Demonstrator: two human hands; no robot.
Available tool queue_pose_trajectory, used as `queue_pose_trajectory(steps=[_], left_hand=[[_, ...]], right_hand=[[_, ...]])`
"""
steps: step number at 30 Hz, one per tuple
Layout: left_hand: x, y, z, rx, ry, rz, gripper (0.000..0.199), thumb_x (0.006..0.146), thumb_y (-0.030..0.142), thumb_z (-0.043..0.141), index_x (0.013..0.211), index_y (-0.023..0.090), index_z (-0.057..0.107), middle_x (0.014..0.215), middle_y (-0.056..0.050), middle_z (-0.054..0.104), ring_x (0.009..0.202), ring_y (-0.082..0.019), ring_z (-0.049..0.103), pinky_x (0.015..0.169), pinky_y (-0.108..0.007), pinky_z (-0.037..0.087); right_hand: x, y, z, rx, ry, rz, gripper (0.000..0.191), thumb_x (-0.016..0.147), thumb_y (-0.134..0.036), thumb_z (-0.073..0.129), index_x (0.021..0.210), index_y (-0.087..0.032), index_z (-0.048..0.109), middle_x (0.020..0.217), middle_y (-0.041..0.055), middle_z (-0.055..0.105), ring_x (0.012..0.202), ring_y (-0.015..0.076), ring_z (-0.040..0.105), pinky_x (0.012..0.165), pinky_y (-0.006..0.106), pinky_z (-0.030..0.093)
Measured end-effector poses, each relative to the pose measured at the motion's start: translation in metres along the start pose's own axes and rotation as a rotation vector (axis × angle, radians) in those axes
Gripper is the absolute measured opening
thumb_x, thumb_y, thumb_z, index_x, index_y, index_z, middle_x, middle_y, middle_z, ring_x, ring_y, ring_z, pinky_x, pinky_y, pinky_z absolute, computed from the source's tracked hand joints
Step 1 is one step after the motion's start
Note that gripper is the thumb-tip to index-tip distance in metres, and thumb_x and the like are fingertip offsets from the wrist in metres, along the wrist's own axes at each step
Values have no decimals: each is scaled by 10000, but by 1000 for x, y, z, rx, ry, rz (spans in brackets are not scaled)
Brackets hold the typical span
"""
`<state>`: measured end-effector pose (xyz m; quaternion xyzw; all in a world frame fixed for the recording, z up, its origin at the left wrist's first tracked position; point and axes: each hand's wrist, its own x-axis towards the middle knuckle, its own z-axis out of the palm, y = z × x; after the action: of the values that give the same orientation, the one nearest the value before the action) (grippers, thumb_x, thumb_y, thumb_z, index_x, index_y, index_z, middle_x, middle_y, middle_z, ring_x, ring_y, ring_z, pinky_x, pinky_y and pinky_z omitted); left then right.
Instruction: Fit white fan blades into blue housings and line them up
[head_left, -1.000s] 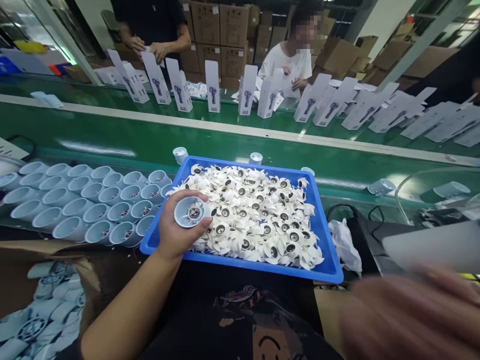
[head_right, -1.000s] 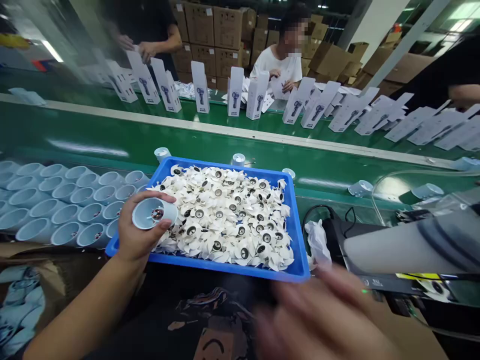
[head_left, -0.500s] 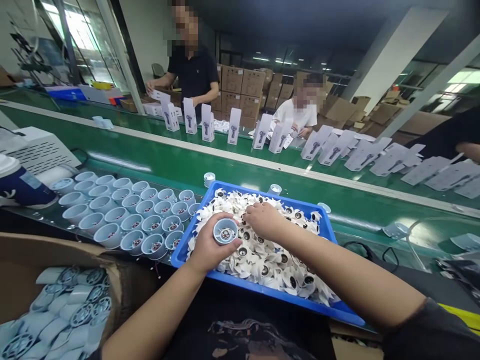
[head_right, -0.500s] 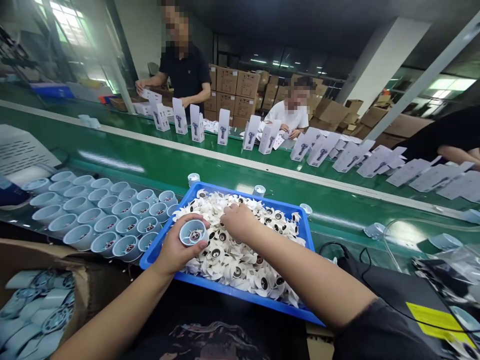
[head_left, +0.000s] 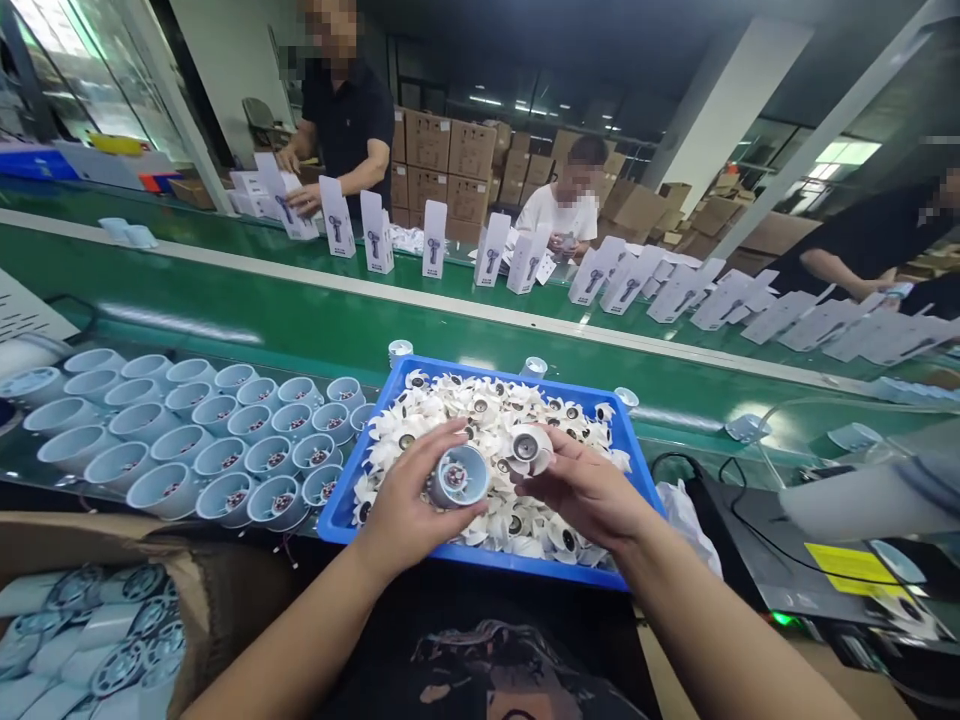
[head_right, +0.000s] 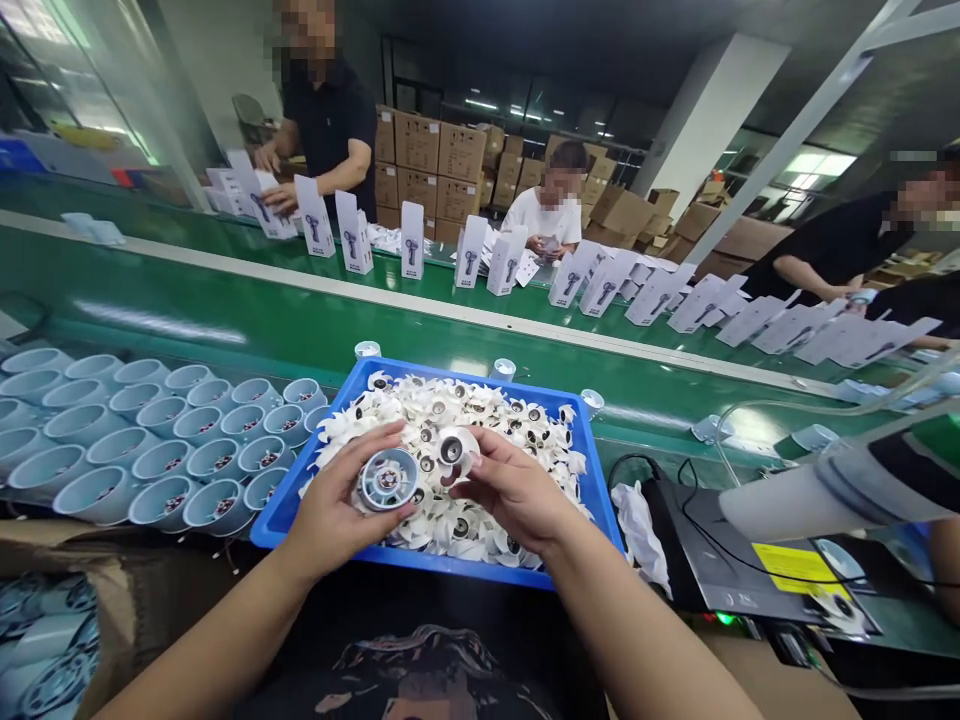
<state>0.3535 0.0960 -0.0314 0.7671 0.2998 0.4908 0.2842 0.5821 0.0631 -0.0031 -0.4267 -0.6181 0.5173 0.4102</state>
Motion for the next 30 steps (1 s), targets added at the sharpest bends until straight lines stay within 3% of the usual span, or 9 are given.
queue_pose_trajectory(steps=[3, 7, 11, 18, 21, 25, 30], left_hand=[[-1, 16, 2, 69, -158, 2, 549, 738, 248, 717, 1266, 243, 570, 1213, -94, 694, 1122, -283, 661, 992, -483, 524], [-4, 26, 6, 116, -180, -81, 565, 697, 266, 736, 1236, 219, 575, 1185, -98, 698, 1079, -285, 669, 966, -463, 533], [-6, 27, 7, 138, -223, -114, 540, 704, 373, 815, 1177, 238, 594, 1125, -72, 715, 1051, -278, 671, 951, -464, 520], [-2, 34, 5, 203, -181, 30, 470, 754, 399, 798, 1130, 220, 579, 1060, -52, 728, 970, -251, 681, 901, -422, 500], [-1, 36, 7, 259, -175, 88, 382, 817, 378, 727, 1121, 211, 568, 1051, -64, 729, 956, -253, 684, 886, -423, 501], [-3, 37, 10, 346, -151, 211, 289, 877, 268, 591, 1153, 202, 539, 1065, -82, 723, 997, -260, 678, 928, -441, 506], [-4, 37, 15, 395, -80, 269, 298, 866, 198, 566, 1159, 180, 518, 1060, -96, 718, 1012, -253, 675, 967, -438, 511]], right_hand=[[-15, 1, 12, 256, 25, 54, 535, 915, -612, 635, 1167, -152, 525, 951, 56, 581, 805, 183, 600, 745, 342, 550], [-20, -4, 21, 412, 49, 104, 481, 841, -533, 766, 1037, -162, 533, 759, -11, 541, 641, 132, 538, 647, 267, 501], [-19, -10, 23, 416, 62, 89, 460, 794, -500, 823, 983, -180, 551, 749, -16, 538, 614, 113, 508, 599, 225, 457], [-19, -18, 24, 152, 75, -50, 292, 856, -453, 746, 976, -228, 603, 820, 5, 592, 665, 136, 547, 588, 235, 453], [-22, -27, 27, -96, 104, -145, 165, 868, -300, 713, 1011, -248, 650, 842, 3, 587, 700, 144, 535, 627, 259, 437], [-23, -39, 34, -408, 132, -252, 196, 829, -126, 722, 971, -261, 732, 895, 14, 535, 793, 162, 519, 724, 304, 411], [-14, -29, 38, -525, 141, -304, 252, 800, -34, 756, 947, -236, 725, 847, -5, 472, 769, 148, 520, 695, 275, 428]])
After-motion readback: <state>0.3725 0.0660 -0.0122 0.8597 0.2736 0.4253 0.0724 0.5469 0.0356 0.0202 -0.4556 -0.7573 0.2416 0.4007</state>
